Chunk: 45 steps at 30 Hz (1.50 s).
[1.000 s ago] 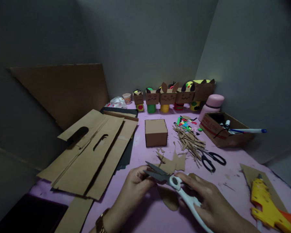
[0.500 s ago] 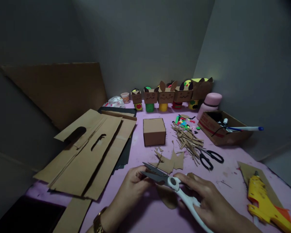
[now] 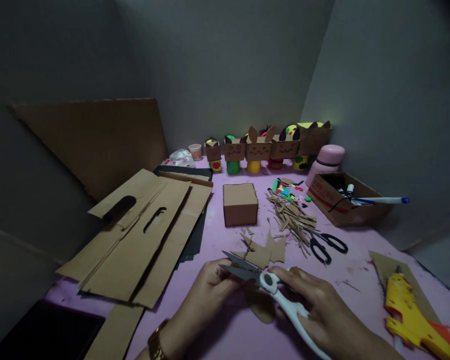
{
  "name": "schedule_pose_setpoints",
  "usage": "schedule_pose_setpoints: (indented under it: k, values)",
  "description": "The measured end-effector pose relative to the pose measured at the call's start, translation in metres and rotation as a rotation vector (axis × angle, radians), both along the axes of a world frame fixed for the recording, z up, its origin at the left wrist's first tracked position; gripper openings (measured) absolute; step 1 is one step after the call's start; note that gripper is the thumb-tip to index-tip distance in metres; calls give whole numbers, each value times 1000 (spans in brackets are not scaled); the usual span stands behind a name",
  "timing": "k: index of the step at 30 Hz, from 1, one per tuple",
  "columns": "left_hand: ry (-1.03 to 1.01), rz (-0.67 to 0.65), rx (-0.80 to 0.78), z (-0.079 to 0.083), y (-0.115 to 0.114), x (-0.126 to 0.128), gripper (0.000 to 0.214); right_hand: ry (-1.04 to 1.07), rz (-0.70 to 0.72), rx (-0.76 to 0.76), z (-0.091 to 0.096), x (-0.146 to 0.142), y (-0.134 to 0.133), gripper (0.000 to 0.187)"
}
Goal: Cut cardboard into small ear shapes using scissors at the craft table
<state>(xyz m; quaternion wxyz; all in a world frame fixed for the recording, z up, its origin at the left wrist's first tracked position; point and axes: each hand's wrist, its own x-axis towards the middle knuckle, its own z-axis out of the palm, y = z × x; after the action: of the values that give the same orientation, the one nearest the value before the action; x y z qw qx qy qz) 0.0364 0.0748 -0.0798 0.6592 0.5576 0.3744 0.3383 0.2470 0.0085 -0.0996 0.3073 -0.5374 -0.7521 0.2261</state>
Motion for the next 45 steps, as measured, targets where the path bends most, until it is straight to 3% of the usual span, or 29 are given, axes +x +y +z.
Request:
schedule_pose_setpoints:
  k: [10, 19, 23, 31, 38, 41, 45]
  values:
    - [-17, -78, -9, 1, 1, 1, 18, 57, 21, -73, -2, -1, -3, 51]
    - [-11, -109, 61, 7, 1, 2, 17, 40, 19, -22, -8, -3, -2, 52]
    - [-30, -110, -3, 7, 0, 3, 17, 43, 19, -25, -11, -3, -3, 51]
    - [7, -103, 33, -1, 3, 2, 19, 40, -9, -17, -8, -5, -3, 45]
    - [29, -68, -13, -11, 7, -2, 23, 205, 70, -145, 1, -12, 2, 27]
    - [-1, -45, -14, -9, 7, -2, 26, 299, 3, -169, -1, -13, 4, 29]
    - [-23, 30, -40, 0, 5, 0, 27, 297, -248, -99, -8, -4, 9, 43]
